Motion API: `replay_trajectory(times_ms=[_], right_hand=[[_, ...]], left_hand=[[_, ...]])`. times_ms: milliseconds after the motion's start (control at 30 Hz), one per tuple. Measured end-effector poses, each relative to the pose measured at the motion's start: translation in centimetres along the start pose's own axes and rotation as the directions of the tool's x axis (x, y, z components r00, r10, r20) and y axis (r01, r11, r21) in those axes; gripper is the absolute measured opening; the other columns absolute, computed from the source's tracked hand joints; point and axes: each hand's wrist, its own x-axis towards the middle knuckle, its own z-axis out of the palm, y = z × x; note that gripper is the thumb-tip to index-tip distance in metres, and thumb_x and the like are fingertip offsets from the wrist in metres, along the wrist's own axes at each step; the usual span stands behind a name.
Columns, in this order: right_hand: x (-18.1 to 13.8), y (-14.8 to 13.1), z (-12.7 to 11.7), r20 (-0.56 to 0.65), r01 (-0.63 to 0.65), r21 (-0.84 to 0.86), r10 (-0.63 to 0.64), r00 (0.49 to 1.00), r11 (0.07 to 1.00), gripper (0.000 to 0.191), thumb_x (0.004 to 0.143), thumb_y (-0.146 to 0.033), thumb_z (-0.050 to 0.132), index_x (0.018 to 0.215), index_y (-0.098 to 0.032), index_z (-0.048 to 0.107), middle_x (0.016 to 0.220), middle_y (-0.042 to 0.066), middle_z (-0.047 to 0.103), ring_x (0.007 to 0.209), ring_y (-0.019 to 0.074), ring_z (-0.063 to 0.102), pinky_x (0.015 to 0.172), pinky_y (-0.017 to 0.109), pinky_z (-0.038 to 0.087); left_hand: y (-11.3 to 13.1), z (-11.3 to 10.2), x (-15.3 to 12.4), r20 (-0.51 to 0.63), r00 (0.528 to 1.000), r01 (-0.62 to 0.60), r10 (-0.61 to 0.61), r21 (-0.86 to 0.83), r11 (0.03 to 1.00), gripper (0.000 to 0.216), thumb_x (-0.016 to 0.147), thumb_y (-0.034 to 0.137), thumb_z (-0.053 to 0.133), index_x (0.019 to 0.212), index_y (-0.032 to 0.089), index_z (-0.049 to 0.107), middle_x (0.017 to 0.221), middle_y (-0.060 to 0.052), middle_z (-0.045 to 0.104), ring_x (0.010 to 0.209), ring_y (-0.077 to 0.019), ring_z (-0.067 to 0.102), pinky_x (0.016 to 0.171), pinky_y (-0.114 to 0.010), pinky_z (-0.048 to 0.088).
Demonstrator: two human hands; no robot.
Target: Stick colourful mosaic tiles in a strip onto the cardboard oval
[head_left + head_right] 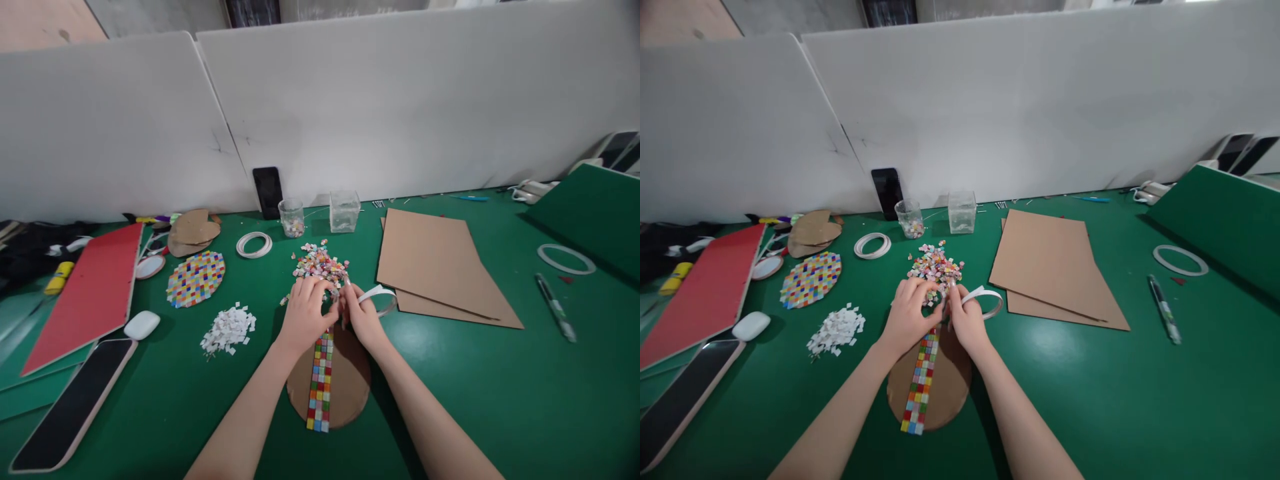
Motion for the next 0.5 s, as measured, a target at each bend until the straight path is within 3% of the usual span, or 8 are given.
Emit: replay_trajectory(times_ms=[200, 333, 500], right_hand=[[-0.3, -0.9, 0.1, 0.129, -0.08, 0.087, 0.068, 0.989, 0.993, 0.043, 0.072, -0.061, 0.057, 0.065, -0.019, 0.051, 0.048, -0.008, 0.045, 0.031, 0.0061, 0.039, 0.029, 0.018, 0.033], [-0.4, -1.8, -0.1, 0.158, -0.133, 0.123, 0.113, 0.981, 0.984, 0.044, 0.074, -0.059, 0.056, 0.059, -0.017, 0.052, 0.046, -0.005, 0.047, 0.033, 0.0064, 0.041, 0.03, 0.017, 0.035], [-0.9, -2.2, -0.4, 0.226, -0.188, 0.128, 0.156, 0.962, 0.974, 0.039, 0.076, -0.052, 0.058, 0.06, -0.016, 0.055, 0.043, -0.007, 0.041, 0.032, 0.0038, 0.03, 0.029, 0.015, 0.019]], left_hand=[[1.4, -0.7, -0.2, 0.002, 1.0, -0.017, 0.017, -0.041, 0.999, 0.008, 0.081, 0.022, 0.056, 0.088, 0.019, 0.052, 0.089, -0.005, 0.052, 0.087, -0.0216, 0.048, 0.077, -0.034, 0.041], [1.4, -1.2, -0.7, -0.008, 1.0, 0.02, -0.021, -0.115, 0.993, 0.018, 0.081, 0.027, 0.059, 0.094, 0.021, 0.048, 0.092, -0.004, 0.052, 0.087, -0.0213, 0.048, 0.077, -0.034, 0.04], [1.1, -1.5, -1.5, -0.034, 0.999, 0.034, -0.039, -0.134, 0.99, 0.022, 0.085, 0.039, 0.054, 0.079, 0.02, 0.043, 0.078, -0.002, 0.048, 0.076, -0.0191, 0.045, 0.069, -0.032, 0.038]])
